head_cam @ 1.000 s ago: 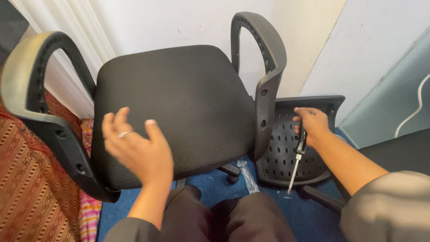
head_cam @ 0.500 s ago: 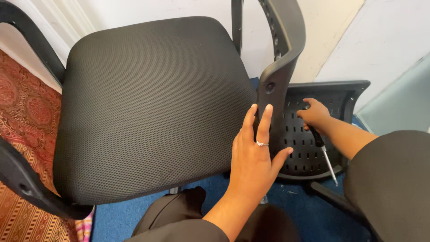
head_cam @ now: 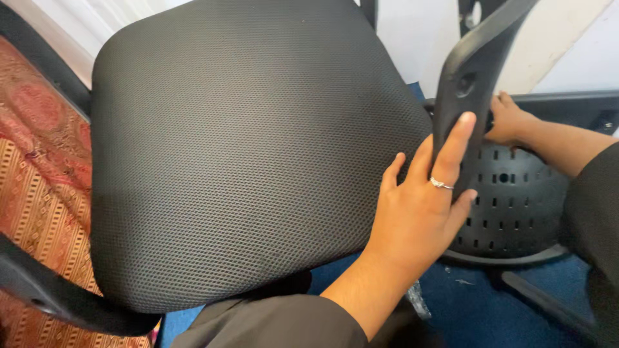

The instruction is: The person uses a screwdriver to tighten screws on the underside of an office chair seat, then flips the chair upright and attaches the armrests to the seat. The person aligns the armrests and secures them with screws.

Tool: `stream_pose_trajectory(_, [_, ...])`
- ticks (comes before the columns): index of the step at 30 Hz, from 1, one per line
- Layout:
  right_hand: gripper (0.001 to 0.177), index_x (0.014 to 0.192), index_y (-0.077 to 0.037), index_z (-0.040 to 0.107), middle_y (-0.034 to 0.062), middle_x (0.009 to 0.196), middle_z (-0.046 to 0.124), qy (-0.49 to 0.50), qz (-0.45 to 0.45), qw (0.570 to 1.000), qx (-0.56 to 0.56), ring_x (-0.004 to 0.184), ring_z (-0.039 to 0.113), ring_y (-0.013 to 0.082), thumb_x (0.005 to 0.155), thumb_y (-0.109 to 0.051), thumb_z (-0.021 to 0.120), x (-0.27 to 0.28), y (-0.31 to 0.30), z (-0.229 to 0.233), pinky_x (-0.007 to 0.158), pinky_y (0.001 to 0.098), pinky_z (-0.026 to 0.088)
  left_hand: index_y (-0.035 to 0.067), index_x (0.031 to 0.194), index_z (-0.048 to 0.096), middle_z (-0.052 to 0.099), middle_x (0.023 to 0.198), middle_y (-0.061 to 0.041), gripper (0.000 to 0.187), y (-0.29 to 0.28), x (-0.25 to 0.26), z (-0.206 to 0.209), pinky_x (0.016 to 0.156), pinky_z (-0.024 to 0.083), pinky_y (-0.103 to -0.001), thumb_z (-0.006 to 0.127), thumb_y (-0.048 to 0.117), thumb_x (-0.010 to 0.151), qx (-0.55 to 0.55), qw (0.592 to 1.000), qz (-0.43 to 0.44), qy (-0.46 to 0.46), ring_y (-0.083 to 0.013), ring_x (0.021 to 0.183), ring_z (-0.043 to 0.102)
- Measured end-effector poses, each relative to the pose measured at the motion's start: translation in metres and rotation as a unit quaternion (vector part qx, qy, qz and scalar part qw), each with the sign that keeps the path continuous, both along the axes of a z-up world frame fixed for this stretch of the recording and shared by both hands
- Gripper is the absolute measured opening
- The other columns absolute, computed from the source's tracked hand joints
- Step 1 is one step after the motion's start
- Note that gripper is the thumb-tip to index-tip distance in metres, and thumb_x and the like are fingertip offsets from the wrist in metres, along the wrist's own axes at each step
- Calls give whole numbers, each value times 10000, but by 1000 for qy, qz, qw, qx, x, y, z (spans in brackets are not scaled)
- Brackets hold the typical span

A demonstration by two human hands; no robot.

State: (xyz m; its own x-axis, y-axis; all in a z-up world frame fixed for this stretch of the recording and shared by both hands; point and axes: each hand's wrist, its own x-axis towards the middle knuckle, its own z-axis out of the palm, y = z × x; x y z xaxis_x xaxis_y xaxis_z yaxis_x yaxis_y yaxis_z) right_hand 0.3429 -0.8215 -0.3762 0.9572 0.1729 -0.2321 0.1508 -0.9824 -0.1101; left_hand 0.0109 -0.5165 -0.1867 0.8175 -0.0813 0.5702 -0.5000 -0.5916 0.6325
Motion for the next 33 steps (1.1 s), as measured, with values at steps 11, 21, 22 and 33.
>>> stream_pose_trajectory(11, [768, 1493, -190, 475, 158, 1523, 432, -69, 44, 996, -46, 1375, 451, 370, 806, -378, 763, 25, 43, 40, 889, 507, 564, 244, 1612, 246, 494, 1548, -91, 875, 1, -13, -1, 1161, 428, -567, 759, 230, 903, 21, 999, 14, -19, -264, 1373, 574])
stream_pose_trajectory(21, [576, 1335, -173, 672, 125, 1360, 661, -146, 97, 983, -52, 1240, 616, 317, 827, -443, 675, -36, 50, 88, 883, 510, 538, 270, 1597, 286, 497, 1550, -71, 836, 0, -12, -5, 1210, 431, -596, 761, 214, 912, 13, 1000, 9, -8, -256, 1365, 578])
stream_pose_trajectory(22, [539, 1307, -175, 691, 128, 1312, 698, -119, 83, 986, -82, 1198, 658, 318, 852, -461, 656, -47, 55, 92, 896, 493, 555, 273, 1605, 285, 498, 1559, -74, 850, -1, -11, -5, 1200, 430, -596, 762, 207, 905, 10, 1000, 9, -12, -263, 1384, 574])
stream_pose_trajectory(33, [488, 1147, -205, 699, 75, 1058, 709, -128, 115, 958, -230, 979, 731, 314, 720, -384, 855, -191, 55, 170, 775, 456, 609, 230, 1623, 222, 399, 1568, -192, 999, 7, -8, 15, 1146, 360, -645, 792, 113, 810, 21, 998, -47, 45, -408, 1415, 484])
